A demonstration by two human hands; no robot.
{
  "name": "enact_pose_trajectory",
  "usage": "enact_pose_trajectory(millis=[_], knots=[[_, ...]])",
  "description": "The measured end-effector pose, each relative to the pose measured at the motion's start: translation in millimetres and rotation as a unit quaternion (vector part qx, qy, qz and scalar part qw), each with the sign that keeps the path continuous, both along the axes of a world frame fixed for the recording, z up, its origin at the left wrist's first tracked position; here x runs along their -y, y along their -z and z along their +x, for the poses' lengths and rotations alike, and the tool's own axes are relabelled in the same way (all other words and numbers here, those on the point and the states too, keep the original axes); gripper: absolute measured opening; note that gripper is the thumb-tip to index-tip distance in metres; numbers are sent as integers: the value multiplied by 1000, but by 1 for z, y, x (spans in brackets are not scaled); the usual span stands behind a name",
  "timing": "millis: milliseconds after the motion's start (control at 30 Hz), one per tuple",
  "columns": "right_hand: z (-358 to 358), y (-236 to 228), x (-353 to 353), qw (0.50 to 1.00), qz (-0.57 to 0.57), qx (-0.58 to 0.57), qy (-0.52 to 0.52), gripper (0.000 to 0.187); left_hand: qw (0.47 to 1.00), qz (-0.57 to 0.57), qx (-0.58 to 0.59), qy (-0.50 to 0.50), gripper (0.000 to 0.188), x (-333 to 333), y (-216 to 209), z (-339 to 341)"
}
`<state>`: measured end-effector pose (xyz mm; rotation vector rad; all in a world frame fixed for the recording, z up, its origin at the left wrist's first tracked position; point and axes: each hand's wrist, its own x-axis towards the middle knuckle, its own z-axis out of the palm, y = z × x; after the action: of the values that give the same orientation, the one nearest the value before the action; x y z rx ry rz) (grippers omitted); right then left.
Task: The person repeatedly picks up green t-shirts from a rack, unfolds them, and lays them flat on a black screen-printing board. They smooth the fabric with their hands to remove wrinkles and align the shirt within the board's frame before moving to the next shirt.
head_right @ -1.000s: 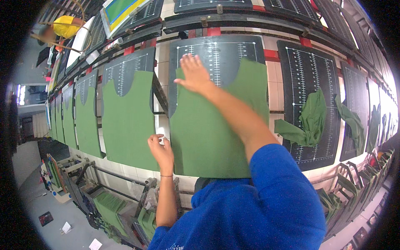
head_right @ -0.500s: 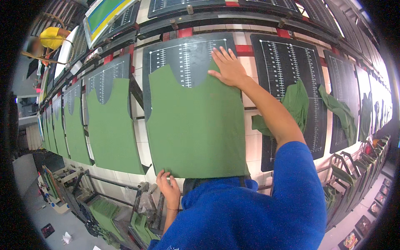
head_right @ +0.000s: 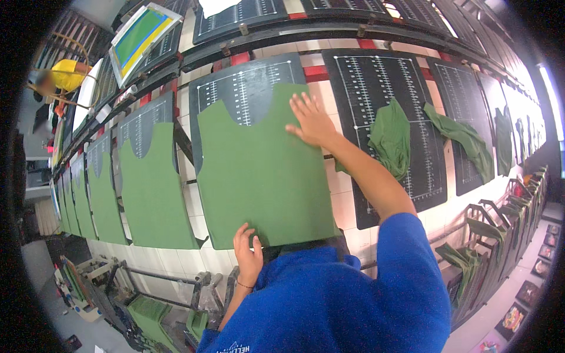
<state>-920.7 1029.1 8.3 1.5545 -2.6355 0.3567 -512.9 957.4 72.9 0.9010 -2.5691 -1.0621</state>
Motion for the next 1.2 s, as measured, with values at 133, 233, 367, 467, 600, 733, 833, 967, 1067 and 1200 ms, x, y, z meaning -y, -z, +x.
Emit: enact_pose_trajectory(millis=[133, 233, 367, 467, 600, 733, 833, 967, 1067, 1200], knots=[[27, -44, -19, 985, -119, 83, 98, 65, 996, 58, -40, 46, 18, 12, 2, -4], [60, -52, -97, 987, 17, 71, 144, 52, 992, 88, -65, 68, 16, 13, 15, -24], [99, -67, -166, 979, 60, -5, 195, 41, 975, 124, -83, 165, 15, -6, 6, -82], [95, -67, -201, 972, 47, 54, 223, 30, 955, 166, -72, 234, 19, -38, -3, -134], [68, -79, -248, 958, -116, 134, 225, 22, 953, 195, -70, 222, 36, -85, 1, -199], [25, -106, -293, 921, -107, 337, 166, 28, 966, 177, -96, 164, 46, -128, 24, -252], [-44, -50, -382, 937, -173, 103, 287, 34, 958, 233, -57, 160, 50, -169, 52, -292], [-114, -42, -437, 885, -23, 63, 460, 34, 942, 329, -62, -5, 47, -179, 68, -288], [-156, -34, -486, 880, -17, 95, 464, 28, 958, 273, -32, -78, 47, -187, 60, -294], [-219, -21, -597, 652, -469, 131, 581, 35, 999, -2, -54, -6, 45, -193, 49, -332]])
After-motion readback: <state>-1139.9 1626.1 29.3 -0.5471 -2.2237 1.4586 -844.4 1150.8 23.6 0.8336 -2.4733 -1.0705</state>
